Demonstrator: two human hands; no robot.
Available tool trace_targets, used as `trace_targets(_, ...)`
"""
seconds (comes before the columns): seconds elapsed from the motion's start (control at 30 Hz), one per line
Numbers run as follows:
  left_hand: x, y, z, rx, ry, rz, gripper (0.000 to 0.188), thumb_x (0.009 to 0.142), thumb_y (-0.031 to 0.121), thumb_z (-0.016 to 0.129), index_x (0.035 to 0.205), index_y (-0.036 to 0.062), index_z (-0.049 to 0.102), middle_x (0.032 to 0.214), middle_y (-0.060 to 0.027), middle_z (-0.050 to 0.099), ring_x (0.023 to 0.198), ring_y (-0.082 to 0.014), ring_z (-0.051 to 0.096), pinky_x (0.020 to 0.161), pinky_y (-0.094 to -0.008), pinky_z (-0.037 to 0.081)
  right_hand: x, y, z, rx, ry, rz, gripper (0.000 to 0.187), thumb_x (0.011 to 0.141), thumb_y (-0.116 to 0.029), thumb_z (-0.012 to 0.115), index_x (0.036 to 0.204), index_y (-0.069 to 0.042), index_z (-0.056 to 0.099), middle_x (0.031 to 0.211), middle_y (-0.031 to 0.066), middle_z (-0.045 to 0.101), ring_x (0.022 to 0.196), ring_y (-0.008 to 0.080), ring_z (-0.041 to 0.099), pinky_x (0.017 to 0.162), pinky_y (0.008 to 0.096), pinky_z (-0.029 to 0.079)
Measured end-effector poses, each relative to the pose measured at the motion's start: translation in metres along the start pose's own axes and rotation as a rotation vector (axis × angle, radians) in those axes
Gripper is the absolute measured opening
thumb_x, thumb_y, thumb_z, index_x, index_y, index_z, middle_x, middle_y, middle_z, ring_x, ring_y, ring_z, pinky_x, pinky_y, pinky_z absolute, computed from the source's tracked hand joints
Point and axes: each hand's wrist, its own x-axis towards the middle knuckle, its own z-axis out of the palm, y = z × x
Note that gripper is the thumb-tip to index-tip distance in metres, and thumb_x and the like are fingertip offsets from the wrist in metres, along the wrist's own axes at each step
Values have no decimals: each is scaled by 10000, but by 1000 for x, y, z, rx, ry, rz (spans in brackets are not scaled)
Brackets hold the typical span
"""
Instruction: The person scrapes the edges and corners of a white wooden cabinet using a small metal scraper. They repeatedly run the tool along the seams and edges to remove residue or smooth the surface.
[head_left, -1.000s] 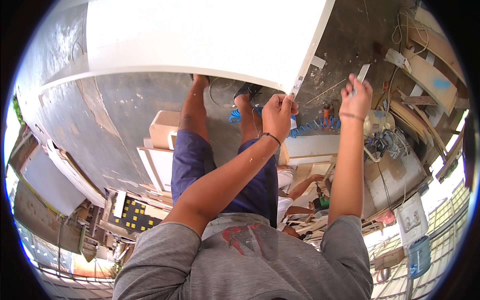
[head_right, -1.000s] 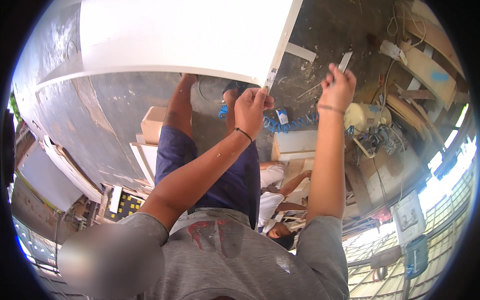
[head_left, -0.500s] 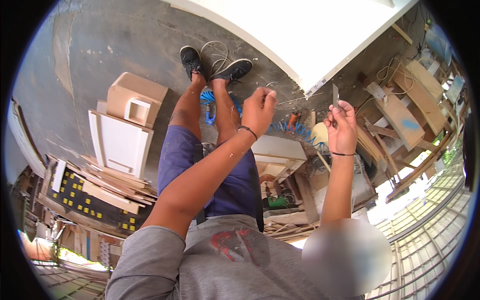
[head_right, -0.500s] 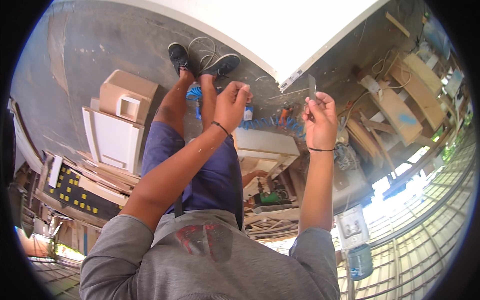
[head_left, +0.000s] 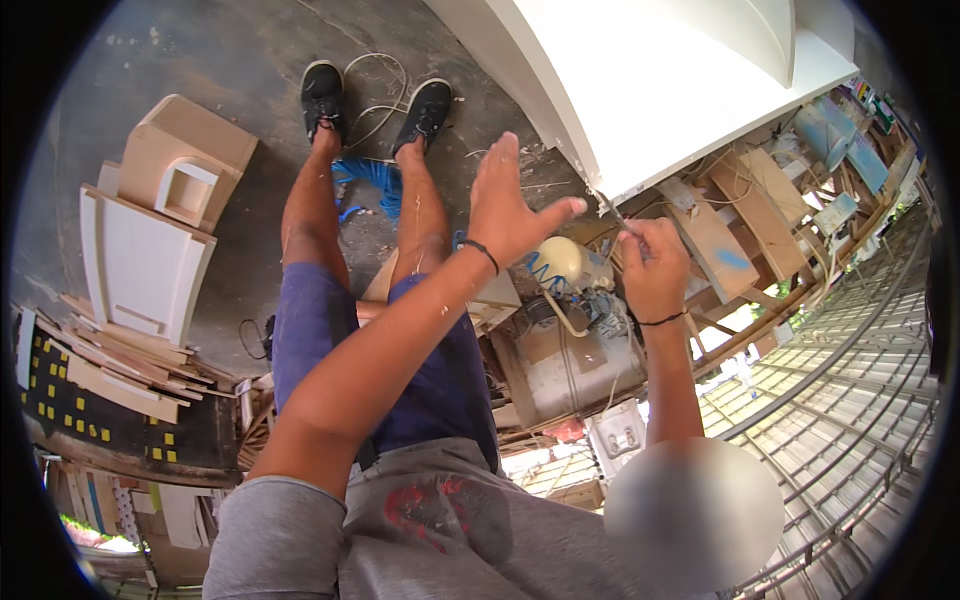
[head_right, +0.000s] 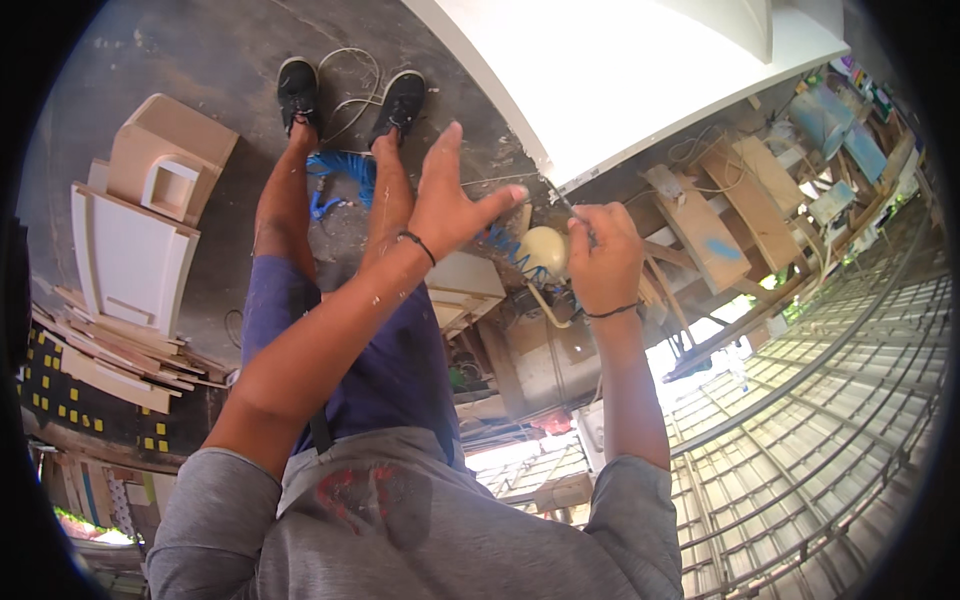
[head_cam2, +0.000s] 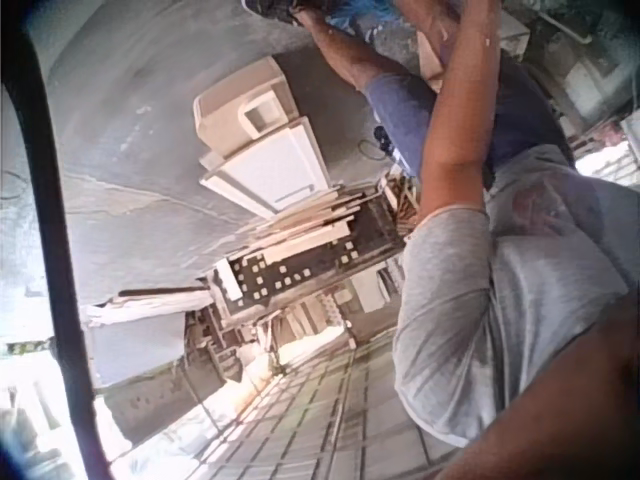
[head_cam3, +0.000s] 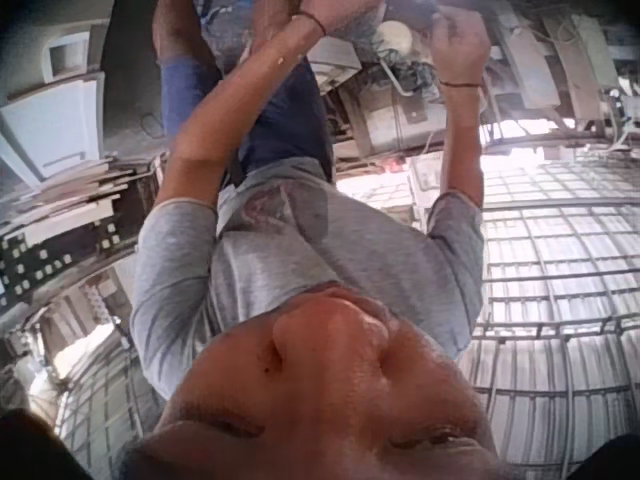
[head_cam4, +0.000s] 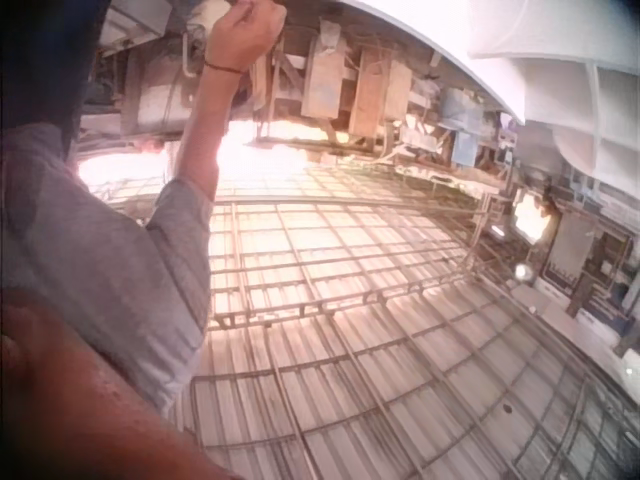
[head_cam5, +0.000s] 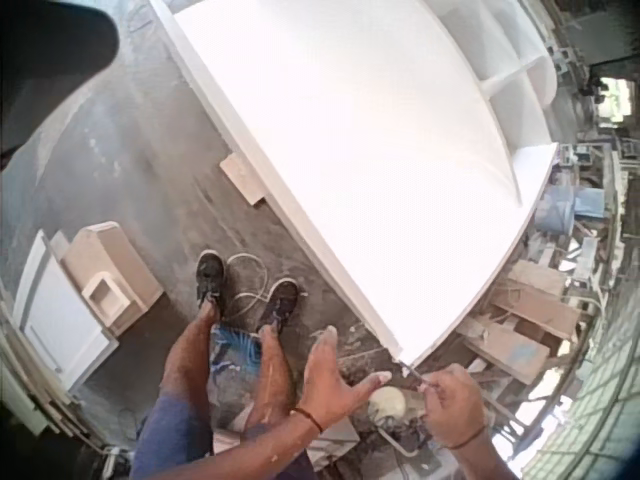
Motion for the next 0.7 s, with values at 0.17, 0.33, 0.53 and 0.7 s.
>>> trace_targets(0.17, -6, 4, 40, -104, -8, 60, 1210, 623, 557, 812, 1426, -106, 195, 1441, -324, 290, 1385, -433, 233, 1135, -464, 210, 8, 8, 4, -128, -89, -19, 142, 786, -29, 623, 924, -16, 654, 807, 153, 566, 726, 334, 589, 639, 392, 466)
trace_targets(0.33, -4, 9, 54, -166, -40, 55, 1246, 597, 602, 793, 1448, -71, 180, 1498, -244, 248, 1419, -380, 172, 1152, -488, 131, 8, 9, 2, -182, -143, -55, 129, 806, -34, 615, 928, -20, 655, 792, 142, 558, 691, 320, 579, 609, 383, 456)
trace_targets(0.53, -6, 9, 62, -197, -24, 62, 1210, 627, 580, 793, 1471, -22, 167, 1506, -239, 237, 1408, -394, 193, 1141, -502, 149, 10, 9, 1, -122, -131, -88, 104, 812, -23, 618, 911, -22, 652, 746, 125, 530, 653, 294, 559, 582, 367, 440)
trace_targets(0.7, -5, 1, 68, -223, -15, 56, 1181, 641, 623, 750, 1460, -32, 208, 1523, -189, 233, 1426, -356, 166, 1144, -539, 92, 8, 9, -2, -152, -176, -91, 70, 807, -17, 621, 874, -22, 640, 720, 124, 504, 631, 293, 535, 559, 380, 413)
